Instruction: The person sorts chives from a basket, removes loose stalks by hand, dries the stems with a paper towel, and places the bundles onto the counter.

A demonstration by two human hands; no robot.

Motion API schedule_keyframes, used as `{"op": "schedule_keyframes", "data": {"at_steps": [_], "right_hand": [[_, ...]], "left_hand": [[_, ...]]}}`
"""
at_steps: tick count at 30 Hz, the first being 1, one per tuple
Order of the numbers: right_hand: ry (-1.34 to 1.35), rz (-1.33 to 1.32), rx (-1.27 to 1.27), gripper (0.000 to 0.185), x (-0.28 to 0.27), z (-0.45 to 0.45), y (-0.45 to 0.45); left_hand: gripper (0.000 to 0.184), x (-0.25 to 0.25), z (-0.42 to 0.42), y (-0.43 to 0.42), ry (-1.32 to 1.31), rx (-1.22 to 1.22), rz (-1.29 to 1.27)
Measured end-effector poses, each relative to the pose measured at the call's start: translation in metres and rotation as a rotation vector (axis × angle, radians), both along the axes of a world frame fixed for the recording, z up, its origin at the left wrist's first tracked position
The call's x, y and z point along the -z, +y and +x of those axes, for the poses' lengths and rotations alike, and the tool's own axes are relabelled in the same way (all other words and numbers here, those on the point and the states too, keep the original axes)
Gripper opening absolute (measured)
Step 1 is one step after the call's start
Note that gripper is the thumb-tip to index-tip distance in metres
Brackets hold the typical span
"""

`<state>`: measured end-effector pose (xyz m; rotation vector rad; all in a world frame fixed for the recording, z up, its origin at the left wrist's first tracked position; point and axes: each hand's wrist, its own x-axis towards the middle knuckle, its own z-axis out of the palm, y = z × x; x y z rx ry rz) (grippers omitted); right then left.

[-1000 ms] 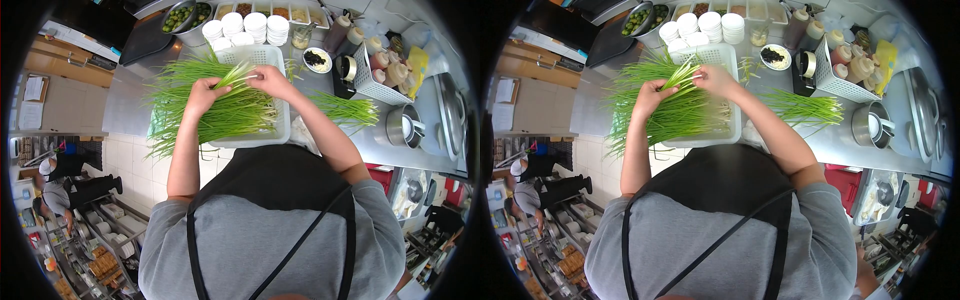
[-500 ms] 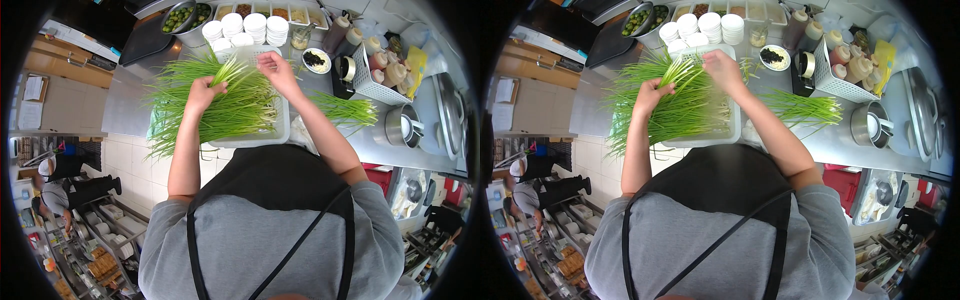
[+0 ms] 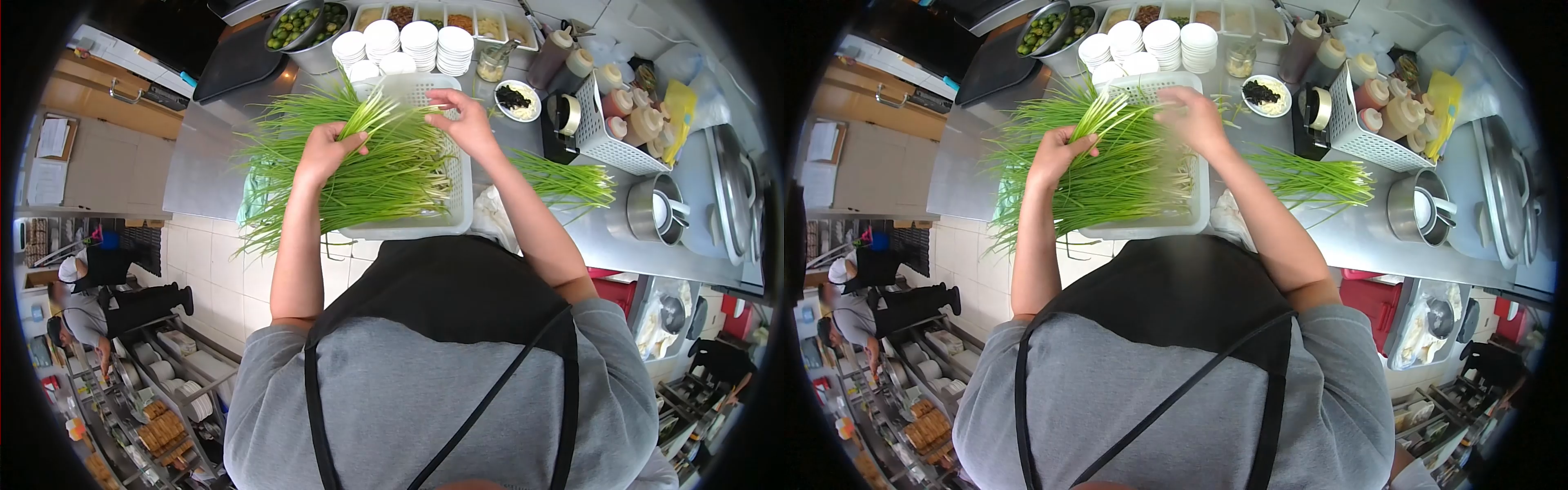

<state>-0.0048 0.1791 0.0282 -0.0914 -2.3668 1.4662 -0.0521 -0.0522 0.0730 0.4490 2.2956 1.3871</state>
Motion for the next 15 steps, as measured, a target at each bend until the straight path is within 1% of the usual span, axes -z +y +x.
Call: {"op": "schedule_keyframes", "data": {"at_steps": [2, 3, 5, 6, 8, 9, 11, 12, 14, 15], "right_hand": [[0.096, -0.141, -0.156, 0.015, -0.011, 0.007, -0.003], [0.095, -0.140, -0.156, 0.015, -0.010, 0.007, -0.003], [-0.020, -0.088, -0.115, 0.011, -0.006, 0.004, 0.000], [-0.019, -0.088, -0.115, 0.011, -0.001, 0.001, 0.002], [-0.083, -0.065, 0.038, 0.011, 0.009, -0.002, 0.005], [-0.081, -0.065, 0.036, 0.011, 0.012, -0.001, 0.007], [0.015, 0.377, -0.016, 0.011, 0.012, 0.003, 0.006], [0.016, 0.377, -0.016, 0.011, 0.009, 0.004, 0.003], [0.064, 0.140, -0.158, 0.015, -0.001, 0.006, -0.009], [0.064, 0.139, -0.157, 0.015, -0.008, 0.008, -0.017]], "left_hand": [[0.015, -0.001, 0.002, 0.002, -0.014, 0.031, 0.000], [0.015, -0.001, 0.003, 0.004, -0.015, 0.032, 0.000], [0.015, -0.001, 0.005, 0.006, -0.008, 0.018, 0.047], [0.015, -0.002, 0.006, 0.006, -0.006, 0.017, 0.047], [0.015, -0.008, 0.008, 0.006, -0.029, -0.092, 0.100], [0.015, -0.011, 0.007, 0.005, -0.027, -0.093, 0.101], [0.014, -0.014, 0.005, 0.002, 0.017, -0.052, 0.053], [0.014, -0.013, 0.005, 0.003, 0.017, -0.051, 0.052], [0.013, -0.010, 0.003, 0.004, -0.035, -0.042, 0.136], [0.013, -0.011, 0.004, 0.006, -0.035, -0.041, 0.135]]}}
